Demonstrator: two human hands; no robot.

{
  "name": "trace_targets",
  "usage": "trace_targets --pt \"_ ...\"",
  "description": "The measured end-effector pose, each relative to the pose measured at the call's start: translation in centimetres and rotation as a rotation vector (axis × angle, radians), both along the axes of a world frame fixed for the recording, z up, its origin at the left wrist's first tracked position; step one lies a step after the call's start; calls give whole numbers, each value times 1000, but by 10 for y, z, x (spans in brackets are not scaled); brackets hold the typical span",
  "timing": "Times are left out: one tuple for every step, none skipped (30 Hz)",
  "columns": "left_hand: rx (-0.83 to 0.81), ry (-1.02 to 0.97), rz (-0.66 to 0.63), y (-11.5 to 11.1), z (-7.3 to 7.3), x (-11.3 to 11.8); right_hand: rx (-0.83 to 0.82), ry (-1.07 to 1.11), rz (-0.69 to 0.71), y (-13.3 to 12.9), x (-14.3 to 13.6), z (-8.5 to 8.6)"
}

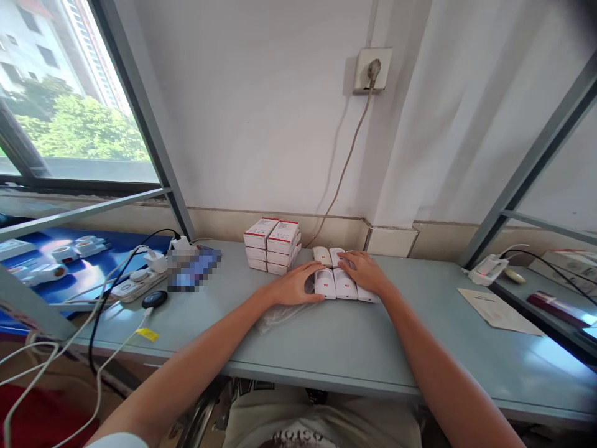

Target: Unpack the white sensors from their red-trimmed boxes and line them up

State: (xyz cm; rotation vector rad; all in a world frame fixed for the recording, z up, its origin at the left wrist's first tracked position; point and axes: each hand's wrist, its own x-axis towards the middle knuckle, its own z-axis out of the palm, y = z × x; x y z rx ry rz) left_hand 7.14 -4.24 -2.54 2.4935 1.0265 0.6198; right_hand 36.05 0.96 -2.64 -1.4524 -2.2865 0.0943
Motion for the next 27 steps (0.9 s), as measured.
trace_targets --pt "2 2 5 1 -1 0 -3 -4 -8 0 0 0" --pt "3 5 7 2 -1 0 -7 -8 -15 1 -1 0" --pt "6 9 4 4 -2 0 -12 -13 -21 1 -1 0" --pt "8 13 -2 5 -3 0 -17 -15 -26 1 -1 0" --pt "8 17 -8 7 -4 0 -20 -15 -30 1 -1 0" --pt "7 21 -13 9 -5 0 -21 -13 -34 2 -1 -1" --pt "3 25 -17 11 -5 0 -21 -9 -36 2 -1 -1" --pt "-1 27 -17 13 -6 0 -19 -3 -34 2 -1 -1" --pt "-6 28 -16 15 -7 -1 -16 4 -28 2 -1 -1" --pt "-12 29 -13 16 -7 -1 -15 11 -19 2 0 -1" --pt "-19 30 -11 17 -8 -1 -16 16 -11 2 0 -2" --pt "-25 31 -10 17 -8 -1 -18 21 -5 2 0 -2" --pt "-29 30 -10 18 -8 -1 -19 24 -3 2 0 -2" --pt "-33 27 -13 18 -8 -1 -21 27 -1 2 0 -2" --pt "-36 22 -17 18 -8 -1 -21 29 -1 2 0 -2" --pt "-39 17 -20 17 -8 -1 -22 29 -1 3 0 -2" --pt "-42 12 -22 17 -7 -1 -21 28 -1 3 0 -2" --pt "-44 9 -21 17 -7 -1 -20 27 0 3 0 -2" --pt "-48 9 -17 16 -7 0 -19 26 1 3 1 -2" --pt "-53 12 -12 16 -6 0 -18 26 2 4 0 -2" --pt "-58 16 -6 16 -6 0 -17 27 3 3 0 -1" --pt "-63 19 -3 15 -6 1 -17 29 4 3 0 -1" --pt "-64 20 -2 15 -5 1 -16 32 4 3 -1 0" --pt "-63 19 -4 15 -5 1 -15 34 2 2 -1 0" --pt "-59 17 -6 15 -5 1 -14 35 -3 2 -2 1" --pt "-55 15 -6 15 -5 1 -13 35 -8 1 -3 1" --pt "-52 17 -4 14 -4 1 -13 37 -13 1 -3 1"
